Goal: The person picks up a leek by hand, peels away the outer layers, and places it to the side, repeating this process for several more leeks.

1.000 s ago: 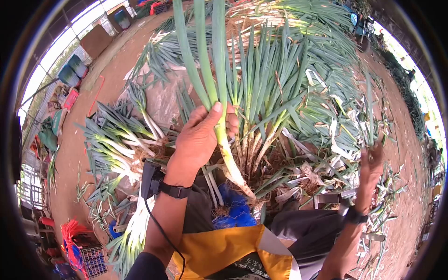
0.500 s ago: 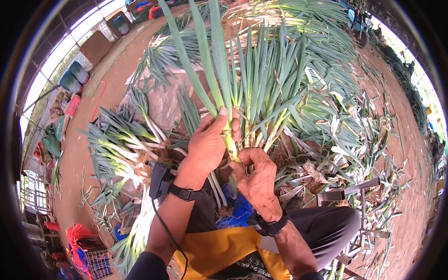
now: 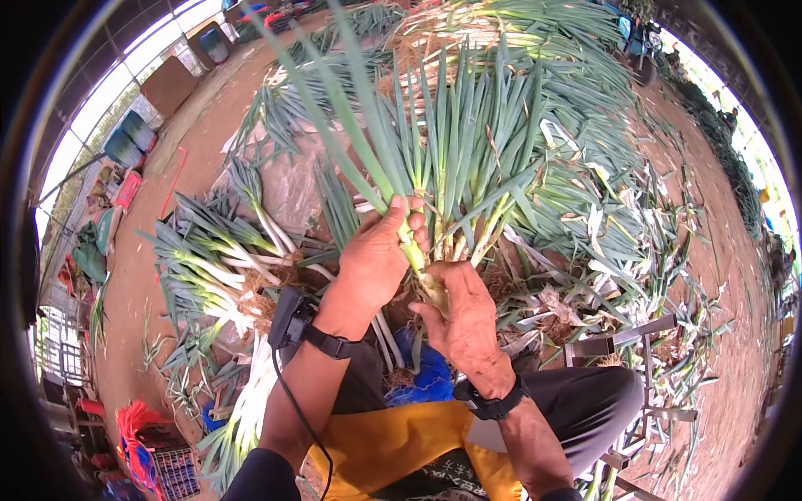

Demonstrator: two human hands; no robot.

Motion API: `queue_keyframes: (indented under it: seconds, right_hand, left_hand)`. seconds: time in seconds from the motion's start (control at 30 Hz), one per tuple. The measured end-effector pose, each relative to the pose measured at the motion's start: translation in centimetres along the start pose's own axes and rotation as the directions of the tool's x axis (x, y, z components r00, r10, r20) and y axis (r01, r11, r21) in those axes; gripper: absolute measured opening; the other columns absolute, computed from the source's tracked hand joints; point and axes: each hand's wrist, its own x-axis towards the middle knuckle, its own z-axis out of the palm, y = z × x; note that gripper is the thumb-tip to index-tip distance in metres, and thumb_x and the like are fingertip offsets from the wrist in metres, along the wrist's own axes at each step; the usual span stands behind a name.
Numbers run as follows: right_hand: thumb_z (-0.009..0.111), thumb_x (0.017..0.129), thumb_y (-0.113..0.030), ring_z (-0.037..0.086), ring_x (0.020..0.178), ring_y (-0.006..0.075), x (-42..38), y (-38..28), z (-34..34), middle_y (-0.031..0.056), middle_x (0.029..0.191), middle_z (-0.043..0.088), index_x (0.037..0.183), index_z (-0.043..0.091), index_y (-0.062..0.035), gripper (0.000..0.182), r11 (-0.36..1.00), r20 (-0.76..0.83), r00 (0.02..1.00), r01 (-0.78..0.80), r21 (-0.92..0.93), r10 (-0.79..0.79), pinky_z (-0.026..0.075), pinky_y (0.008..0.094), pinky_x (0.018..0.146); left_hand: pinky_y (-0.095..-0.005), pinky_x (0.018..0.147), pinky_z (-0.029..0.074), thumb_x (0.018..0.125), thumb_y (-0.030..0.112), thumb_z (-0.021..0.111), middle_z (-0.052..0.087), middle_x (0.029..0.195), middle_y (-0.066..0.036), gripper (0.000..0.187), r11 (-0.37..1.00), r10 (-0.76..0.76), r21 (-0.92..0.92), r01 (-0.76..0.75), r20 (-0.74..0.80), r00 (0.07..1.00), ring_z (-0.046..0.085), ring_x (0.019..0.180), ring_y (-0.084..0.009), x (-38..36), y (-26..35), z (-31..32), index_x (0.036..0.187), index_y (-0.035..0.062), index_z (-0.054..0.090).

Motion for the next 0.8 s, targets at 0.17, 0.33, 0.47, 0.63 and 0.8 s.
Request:
queue_keyframes:
  seconds: [0.17, 0.33, 0.47, 0.63, 0.8]
  right_hand:
    - [0.073, 0.072, 0.004, 0.061, 0.078, 0.0364, -0.4, 1.6, 0.6, 0.0127, 0.083, 0.06, 0.09, 0.064, -0.0029, 0.021, 0.996, -0.017, 0.999, 0.034, -0.083, -0.035, 0.05, 0.0425, 0.07]
    - [0.072, 0.074, 0.004, 0.061, 0.075, 0.0326, -3.9, 4.0, -0.4, 0.0115, 0.082, 0.061, 0.083, 0.064, -0.0031, 0.014, 0.97, 0.235, 0.96, 0.19, -0.148, -0.152, 0.05, 0.0394, 0.067]
    - [0.075, 0.074, 0.002, 0.061, 0.083, 0.0311, -5.7, 4.6, -1.5, 0.0107, 0.089, 0.059, 0.09, 0.063, -0.0058, 0.021, 0.998, 0.176, 0.983, -0.058, 0.033, 0.052, 0.051, 0.0373, 0.07]
    - [0.075, 0.069, 0.002, 0.062, 0.09, 0.0322, -2.2, 1.7, -1.1, 0.0107, 0.107, 0.056, 0.111, 0.062, -0.0098, 0.046, 0.99, 0.105, 0.994, 0.048, -0.132, -0.034, 0.053, 0.0389, 0.072]
    - [0.071, 0.069, 0.004, 0.063, 0.082, 0.0316, -1.9, 4.0, 0.6, 0.0086, 0.099, 0.058, 0.103, 0.066, -0.0087, 0.037, 0.947, 0.129, 0.976, 0.205, -0.246, -0.178, 0.054, 0.039, 0.067]
  left_hand:
    - [-0.0317, 0.074, 0.043, 0.097, 0.033, 0.061, 0.052, 0.084, -0.002, 0.032, 1.0, -0.017, -0.014, 0.017, -0.036, 0.999, 0.048, 0.079, -0.0166, 0.3, -0.4, -0.4, 0.105, 0.0012, 0.059]
    - [-0.0328, 0.074, 0.043, 0.098, 0.031, 0.06, 0.052, 0.084, -0.003, 0.03, 0.992, 0.122, 0.025, -0.121, -0.087, 0.989, 0.048, 0.079, -0.0179, 0.3, 1.6, -1.3, 0.103, 0.0013, 0.058]
    - [-0.0331, 0.074, 0.043, 0.1, 0.031, 0.057, 0.052, 0.084, -0.003, 0.029, 0.99, 0.134, -0.034, -0.137, -0.093, 0.987, 0.049, 0.077, -0.0174, 0.3, 3.3, -1.6, 0.102, 0.0021, 0.056]
    - [-0.0351, 0.076, 0.043, 0.1, 0.027, 0.058, 0.052, 0.086, -0.003, 0.023, 0.992, 0.083, -0.082, -0.097, -0.158, 0.984, 0.049, 0.079, -0.0186, 0.5, 3.0, -1.4, 0.099, 0.0041, 0.055]
    - [-0.0381, 0.083, 0.043, 0.098, 0.022, 0.061, 0.051, 0.092, -0.007, 0.018, 0.973, -0.008, -0.226, -0.04, -0.208, 0.978, 0.049, 0.084, -0.0219, 0.9, 2.9, -2.3, 0.099, 0.0057, 0.053]
